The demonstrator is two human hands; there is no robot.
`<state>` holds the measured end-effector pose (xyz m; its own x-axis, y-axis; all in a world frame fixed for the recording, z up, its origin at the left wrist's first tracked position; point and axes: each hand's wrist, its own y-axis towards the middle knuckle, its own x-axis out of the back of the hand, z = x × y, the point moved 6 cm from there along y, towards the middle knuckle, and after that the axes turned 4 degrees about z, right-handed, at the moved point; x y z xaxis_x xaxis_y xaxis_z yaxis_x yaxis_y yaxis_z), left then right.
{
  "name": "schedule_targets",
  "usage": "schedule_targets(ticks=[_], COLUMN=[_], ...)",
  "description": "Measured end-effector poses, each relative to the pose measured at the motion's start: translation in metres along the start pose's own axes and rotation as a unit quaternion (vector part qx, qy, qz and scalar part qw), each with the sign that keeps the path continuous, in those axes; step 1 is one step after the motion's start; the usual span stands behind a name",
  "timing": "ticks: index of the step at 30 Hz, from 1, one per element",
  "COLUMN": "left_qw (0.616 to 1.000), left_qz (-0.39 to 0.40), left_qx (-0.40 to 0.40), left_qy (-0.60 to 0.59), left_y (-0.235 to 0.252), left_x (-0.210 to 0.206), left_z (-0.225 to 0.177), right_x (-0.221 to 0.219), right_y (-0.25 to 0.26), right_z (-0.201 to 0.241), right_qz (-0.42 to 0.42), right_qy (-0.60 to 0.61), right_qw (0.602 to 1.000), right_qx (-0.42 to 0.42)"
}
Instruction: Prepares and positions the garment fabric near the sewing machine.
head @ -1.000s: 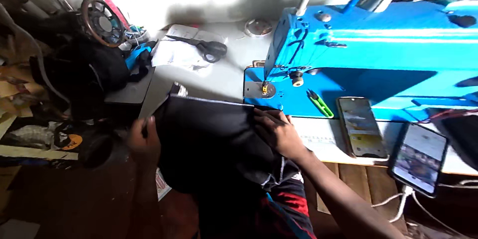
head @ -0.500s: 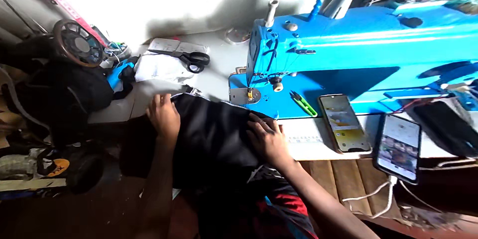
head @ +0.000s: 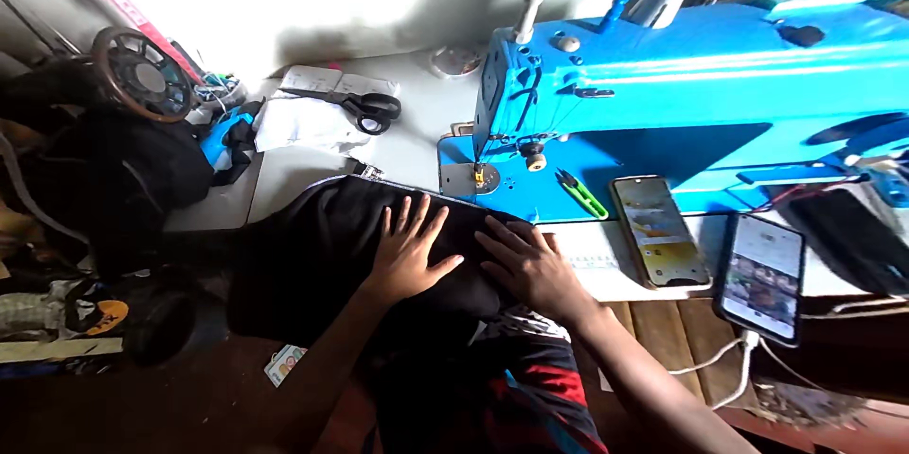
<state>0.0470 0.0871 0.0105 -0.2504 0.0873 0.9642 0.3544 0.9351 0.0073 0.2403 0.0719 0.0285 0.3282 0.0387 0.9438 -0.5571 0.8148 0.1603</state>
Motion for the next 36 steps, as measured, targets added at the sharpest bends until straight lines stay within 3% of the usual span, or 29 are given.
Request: schedule_targets(ticks=[3, 7, 12, 16, 21, 29, 32, 36], left_qw=[1.000, 0.998, 0.991, 0.973, 0.977, 0.987, 0.987, 0.986], left_qz=[0.000, -0.054, -0.047, -0.154, -0.107, -0.054, -0.032, -0.049], left_qx=[0.004, 0.010, 0.118, 0.169, 0.185, 0.154, 0.157, 0.160], left_qy=[-0.005, 0.009, -0.040, -0.026, -0.011, -0.001, 0.006, 0.027], left_y=[0.002, 0.005, 0.002, -0.001, -0.002, 0.002, 0.003, 0.003], left_x=[0.003, 0.004, 0.001, -0.008, -0.014, -0.016, -0.015, -0.014], left_z=[-0.005, -0.019, -0.040, -0.044, -0.041, -0.041, -0.042, -0.044], right_x=[0.003, -0.015, -0.015, -0.011, -0.003, 0.005, 0.009, 0.017], right_y=[0.005, 0.007, 0.005, 0.002, -0.009, -0.027, -0.026, -0.020], right_z=[0.013, 0.013, 0.010, 0.001, -0.024, -0.044, -0.037, -0.017], right_qz=[-0.038, -0.009, -0.015, -0.009, 0.001, 0.044, -0.003, -0.088], right_qy=[-0.015, -0.007, -0.007, -0.006, 0.013, 0.002, 0.006, 0.132], right_qw=[0.999, 0.999, 1.000, 0.999, 0.998, 0.999, 1.000, 0.985], right_qx=[0.017, 0.032, 0.024, 0.039, 0.068, 0.002, -0.008, -0.069])
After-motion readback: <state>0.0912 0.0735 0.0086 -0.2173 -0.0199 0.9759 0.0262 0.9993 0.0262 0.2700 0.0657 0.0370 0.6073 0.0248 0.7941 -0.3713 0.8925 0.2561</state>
